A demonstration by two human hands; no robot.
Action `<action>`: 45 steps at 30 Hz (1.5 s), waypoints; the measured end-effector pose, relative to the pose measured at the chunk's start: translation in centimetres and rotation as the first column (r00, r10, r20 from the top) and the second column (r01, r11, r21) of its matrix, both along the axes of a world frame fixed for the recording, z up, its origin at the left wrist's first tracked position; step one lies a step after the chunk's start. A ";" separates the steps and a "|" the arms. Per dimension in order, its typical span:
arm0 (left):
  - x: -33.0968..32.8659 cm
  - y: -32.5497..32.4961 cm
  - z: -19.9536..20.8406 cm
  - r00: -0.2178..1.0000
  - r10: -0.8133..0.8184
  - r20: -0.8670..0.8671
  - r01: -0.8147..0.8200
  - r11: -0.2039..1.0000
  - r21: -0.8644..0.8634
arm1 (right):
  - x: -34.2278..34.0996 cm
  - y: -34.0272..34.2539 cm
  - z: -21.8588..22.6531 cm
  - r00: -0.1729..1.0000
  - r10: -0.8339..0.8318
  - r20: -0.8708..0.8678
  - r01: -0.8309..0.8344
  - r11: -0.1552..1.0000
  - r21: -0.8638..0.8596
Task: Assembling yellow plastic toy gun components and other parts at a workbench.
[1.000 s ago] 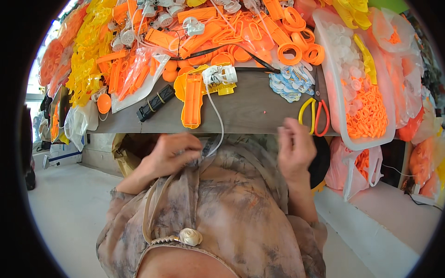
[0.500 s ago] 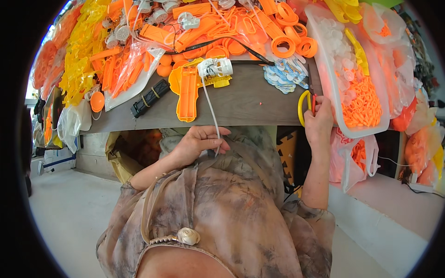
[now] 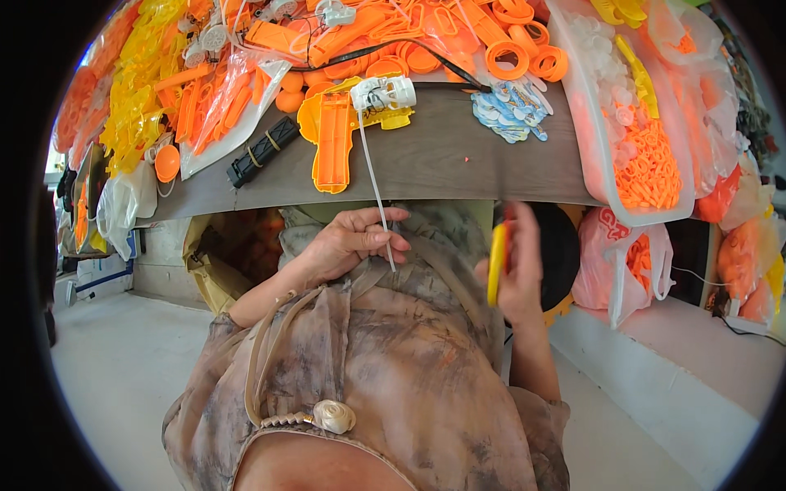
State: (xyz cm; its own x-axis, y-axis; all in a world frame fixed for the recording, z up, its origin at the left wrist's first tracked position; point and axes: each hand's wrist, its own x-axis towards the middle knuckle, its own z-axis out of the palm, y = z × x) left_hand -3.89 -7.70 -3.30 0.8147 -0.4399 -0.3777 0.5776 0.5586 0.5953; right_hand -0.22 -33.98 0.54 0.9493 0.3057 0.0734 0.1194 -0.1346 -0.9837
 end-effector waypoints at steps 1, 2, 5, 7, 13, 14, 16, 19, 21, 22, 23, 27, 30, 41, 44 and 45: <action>-0.1 0.0 0.0 1.000 0.001 -0.001 -0.001 1.000 0.002 | -0.7 0.0 0.2 0.981 0.109 -0.158 -0.112 0.994 -0.012; -0.2 0.1 0.1 1.000 0.016 -0.002 -0.016 0.999 -0.030 | -1.1 0.1 0.3 0.926 0.212 -0.312 -0.225 0.974 -0.006; -0.5 0.0 0.1 0.999 0.037 0.019 -0.036 0.997 -0.065 | -1.3 0.9 -0.7 0.870 0.412 -0.271 -0.451 0.887 -0.096; -0.6 0.0 0.1 0.998 0.045 0.042 -0.043 0.997 -0.067 | -1.7 1.4 -1.8 0.827 0.428 -0.365 -0.493 0.864 -0.104; -0.8 0.1 0.2 0.998 0.056 0.028 -0.054 0.997 -0.054 | -1.9 2.5 -1.9 0.781 0.400 -0.481 -0.492 0.867 -0.077; -0.8 0.1 0.3 0.998 0.053 0.024 -0.052 0.997 -0.053 | -1.9 2.6 -2.1 0.781 0.400 -0.480 -0.492 0.867 -0.078; -0.7 0.1 0.3 0.999 0.050 0.021 -0.049 0.997 -0.052 | -1.9 2.6 -2.4 0.796 0.391 -0.462 -0.483 0.870 -0.097; -0.7 0.1 0.2 0.998 0.047 0.033 -0.045 0.997 -0.054 | -2.1 2.7 -2.5 0.799 0.384 -0.464 -0.472 0.877 -0.088; -0.6 0.1 0.3 0.998 0.048 0.042 -0.047 0.999 -0.015 | -1.9 2.9 -2.3 0.796 0.390 -0.462 -0.473 0.878 -0.074; -0.5 0.1 0.2 0.998 0.049 0.043 -0.048 0.999 -0.015 | -1.8 2.9 -2.2 0.793 0.397 -0.463 -0.474 0.879 -0.059; -0.4 0.1 0.0 0.998 0.049 0.047 -0.048 0.999 -0.009 | -1.8 3.0 -2.1 0.793 0.399 -0.462 -0.476 0.878 -0.059; -0.6 0.3 0.1 0.996 0.062 0.064 -0.065 0.997 0.034 | -1.6 3.2 -2.2 0.778 0.403 -0.482 -0.471 0.882 -0.023; -0.9 0.3 0.0 0.993 0.016 0.114 -0.034 0.987 0.156 | -2.0 3.3 -2.8 0.823 0.384 -0.419 -0.429 0.903 -0.015; -4.8 12.9 8.4 0.508 0.585 0.632 -0.854 0.250 0.455 | 5.7 -2.6 -1.0 0.936 -0.209 0.284 0.335 0.780 -0.529; -6.0 21.7 8.0 0.501 0.339 0.796 -0.656 -0.452 0.605 | 7.9 -2.2 0.7 0.935 -0.233 0.267 0.354 0.623 -0.698; -6.3 24.0 7.2 0.497 0.341 0.798 -0.654 -0.458 0.603 | 8.8 -2.5 0.5 0.934 -0.185 0.304 0.353 0.595 -0.722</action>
State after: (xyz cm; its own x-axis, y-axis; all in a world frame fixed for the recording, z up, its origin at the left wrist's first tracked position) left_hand -10.21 16.29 3.94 0.4773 0.7891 0.3866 0.2618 -0.5477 0.7947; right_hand 8.58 -36.44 1.09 0.9915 0.0635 0.1135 0.1105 -0.8718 -0.4772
